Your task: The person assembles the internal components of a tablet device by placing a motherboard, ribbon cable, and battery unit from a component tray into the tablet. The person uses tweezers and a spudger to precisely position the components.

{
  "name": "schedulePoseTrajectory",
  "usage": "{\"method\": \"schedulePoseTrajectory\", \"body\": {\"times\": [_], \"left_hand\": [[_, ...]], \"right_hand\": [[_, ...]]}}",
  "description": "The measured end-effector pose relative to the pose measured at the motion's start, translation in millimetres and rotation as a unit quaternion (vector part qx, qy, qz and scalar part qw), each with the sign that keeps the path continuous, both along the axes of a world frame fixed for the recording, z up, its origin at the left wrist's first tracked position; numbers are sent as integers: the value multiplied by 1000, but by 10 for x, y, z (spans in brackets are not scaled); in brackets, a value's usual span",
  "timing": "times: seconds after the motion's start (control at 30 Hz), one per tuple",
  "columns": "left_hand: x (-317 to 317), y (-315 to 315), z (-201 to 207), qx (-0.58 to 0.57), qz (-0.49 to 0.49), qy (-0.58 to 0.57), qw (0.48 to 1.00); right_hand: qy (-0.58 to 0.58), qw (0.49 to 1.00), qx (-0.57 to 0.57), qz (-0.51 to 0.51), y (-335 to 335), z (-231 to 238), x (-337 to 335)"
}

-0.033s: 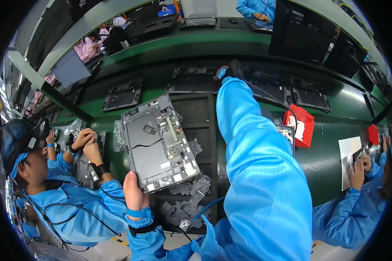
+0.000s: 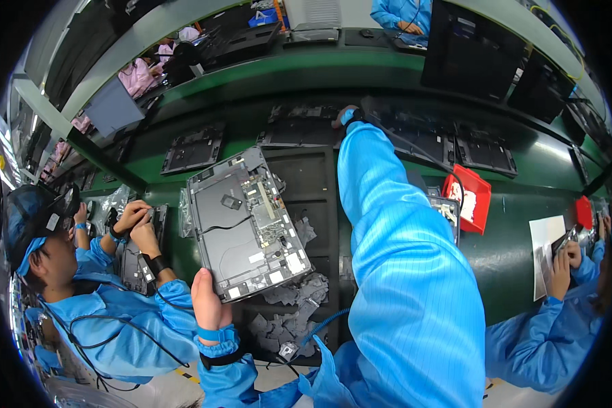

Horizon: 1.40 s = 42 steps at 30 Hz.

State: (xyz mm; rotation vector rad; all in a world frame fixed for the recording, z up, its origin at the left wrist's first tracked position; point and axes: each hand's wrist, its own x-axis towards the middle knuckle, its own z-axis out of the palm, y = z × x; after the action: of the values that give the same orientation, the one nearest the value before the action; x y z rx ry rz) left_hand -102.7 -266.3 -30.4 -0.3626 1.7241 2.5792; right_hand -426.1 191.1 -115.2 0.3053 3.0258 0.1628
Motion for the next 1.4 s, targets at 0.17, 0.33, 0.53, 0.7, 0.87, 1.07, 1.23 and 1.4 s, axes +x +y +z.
{"method": "schedulePoseTrajectory", "body": {"times": [0.17,0.33,0.53,0.7,0.87,1.07,1.23,1.4], "left_hand": [[158,-27,306,64,1,21,998],[-144,291,470,188,-64,7,980],[-874,706,490,230,17,-39,972],[-1769,1515,254,249,48,-67,965],[-2629,1988,47,81,121,-245,958],[-2703,2388,3,33,2,-182,983],[-2700,2561,66,-29,-96,-96,990],[-2657,2474,-87,-114,-175,-73,975]], "right_hand": [[120,829,-544,-51,-479,376,218],[273,676,-684,14,-187,707,-39],[282,555,-750,-222,-481,2125,818],[378,380,-811,-236,201,2345,1970],[387,442,-783,-206,54,2210,3233],[389,404,-788,-253,164,1750,4213],[393,400,-784,-267,-72,1585,4668],[320,404,-822,-243,-220,1375,4869]]}}
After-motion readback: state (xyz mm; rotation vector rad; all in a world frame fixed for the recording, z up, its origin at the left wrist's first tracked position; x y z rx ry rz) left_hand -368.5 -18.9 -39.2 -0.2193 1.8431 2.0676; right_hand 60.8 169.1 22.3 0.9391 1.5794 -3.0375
